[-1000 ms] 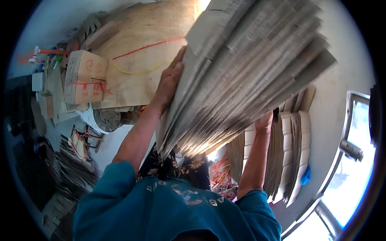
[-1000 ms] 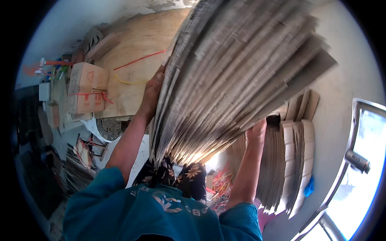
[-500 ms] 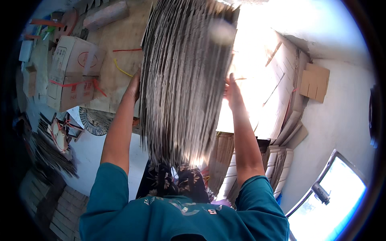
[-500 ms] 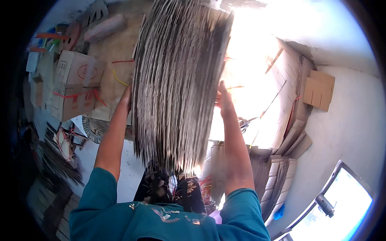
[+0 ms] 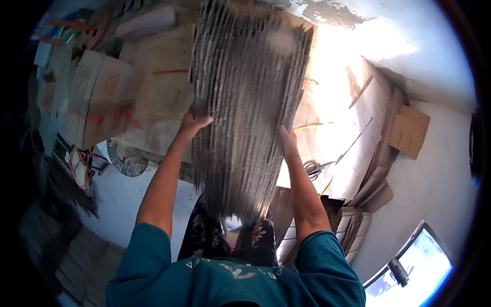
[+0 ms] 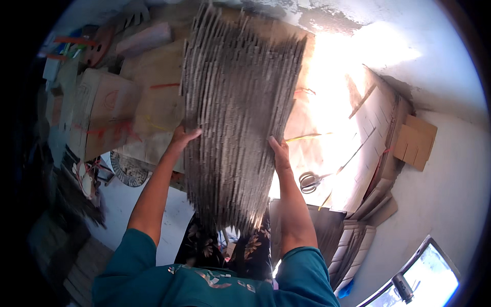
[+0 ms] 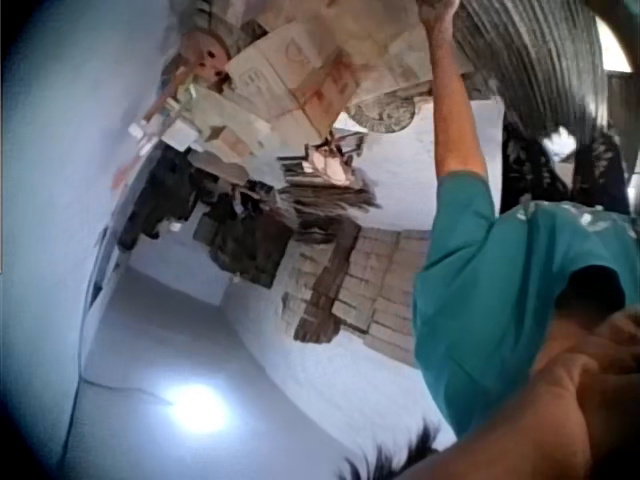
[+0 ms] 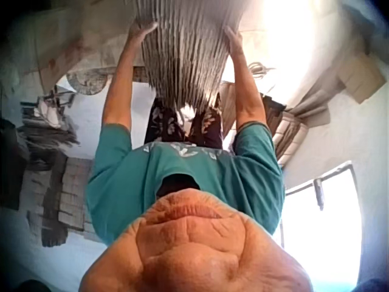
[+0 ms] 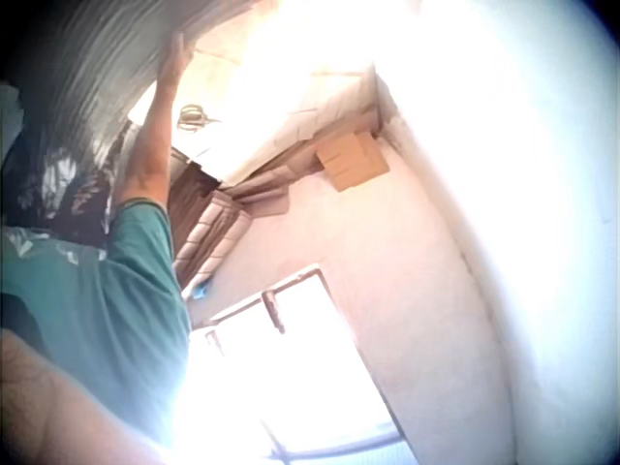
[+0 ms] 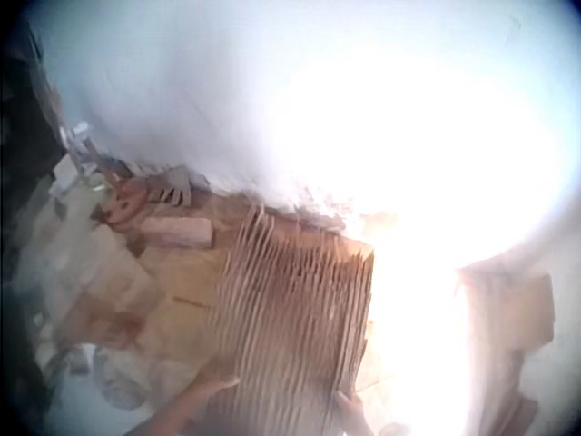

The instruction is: The person gathers flat cardboard pieces, aligns them into a stack, and secures the bundle with yellow and red plastic ties. The person then lifts the tied bundle and places it on a nearby pile of similar stacks.

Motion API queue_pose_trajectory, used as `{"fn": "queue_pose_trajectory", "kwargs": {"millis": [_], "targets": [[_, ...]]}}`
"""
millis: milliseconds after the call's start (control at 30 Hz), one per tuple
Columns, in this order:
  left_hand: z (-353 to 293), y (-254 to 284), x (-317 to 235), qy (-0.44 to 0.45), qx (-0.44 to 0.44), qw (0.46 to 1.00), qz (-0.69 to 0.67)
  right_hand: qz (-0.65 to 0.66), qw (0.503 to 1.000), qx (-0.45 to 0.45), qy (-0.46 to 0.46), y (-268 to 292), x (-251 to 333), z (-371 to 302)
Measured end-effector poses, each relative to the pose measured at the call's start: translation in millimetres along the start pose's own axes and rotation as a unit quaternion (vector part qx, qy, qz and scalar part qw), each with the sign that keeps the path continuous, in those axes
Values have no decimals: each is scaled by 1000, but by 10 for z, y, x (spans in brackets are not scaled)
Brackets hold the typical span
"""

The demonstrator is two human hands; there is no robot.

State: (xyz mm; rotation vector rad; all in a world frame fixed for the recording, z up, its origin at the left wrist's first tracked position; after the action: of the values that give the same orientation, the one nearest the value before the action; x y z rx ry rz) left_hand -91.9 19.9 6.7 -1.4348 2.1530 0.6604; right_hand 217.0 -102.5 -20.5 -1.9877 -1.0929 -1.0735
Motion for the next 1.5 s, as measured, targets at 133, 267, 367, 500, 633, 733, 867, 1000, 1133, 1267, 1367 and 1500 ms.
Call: {"fn": "queue_pose_trajectory", "kwargs": {"millis": [133,267,367,500,633,733,867,1000,1133,1267,1367,1500], "targets": [[314,61,444,-98,-42,994,28,67,997,-16,-36,-19,-15,7],[20,219,-26,12,52,998,25,69,997,-26,8,-216,-42,35],[0,161,-68,4,65,998,-3,-41,998,-25,35,-161,-66,49],[28,125,49,-12,47,999,-14,-95,994,-34,46,-178,-24,9],[127,107,70,-21,82,994,-66,-67,995,-37,60,-235,59,-6],[104,66,45,-48,75,994,-64,-113,988,-24,106,-170,31,1],[202,113,153,-39,90,994,-53,-248,956,-44,151,-99,-41,53],[199,164,182,-87,62,993,-52,-479,860,-49,170,-167,304,9],[72,160,76,-33,99,990,-97,-653,700,89,274,-727,659,92],[133,123,227,-30,61,997,-44,-691,654,146,271,-751,592,97],[107,187,107,-42,76,994,-69,-665,641,192,331,-1205,816,178],[94,65,137,-49,80,994,-60,-644,580,275,416,-1715,799,358]]}}
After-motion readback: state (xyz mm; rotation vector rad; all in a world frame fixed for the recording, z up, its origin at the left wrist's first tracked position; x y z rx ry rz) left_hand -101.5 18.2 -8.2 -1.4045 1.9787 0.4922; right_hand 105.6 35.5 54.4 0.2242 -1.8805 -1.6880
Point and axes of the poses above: each hand's wrist, its own z-axis towards the middle knuckle, its own y-axis out of the back of the hand, x = y × z, the point moved 3 cm from there along z, towards the middle knuckle, and after that the axes turned 14 degrees about y, right-handed, at the moved point
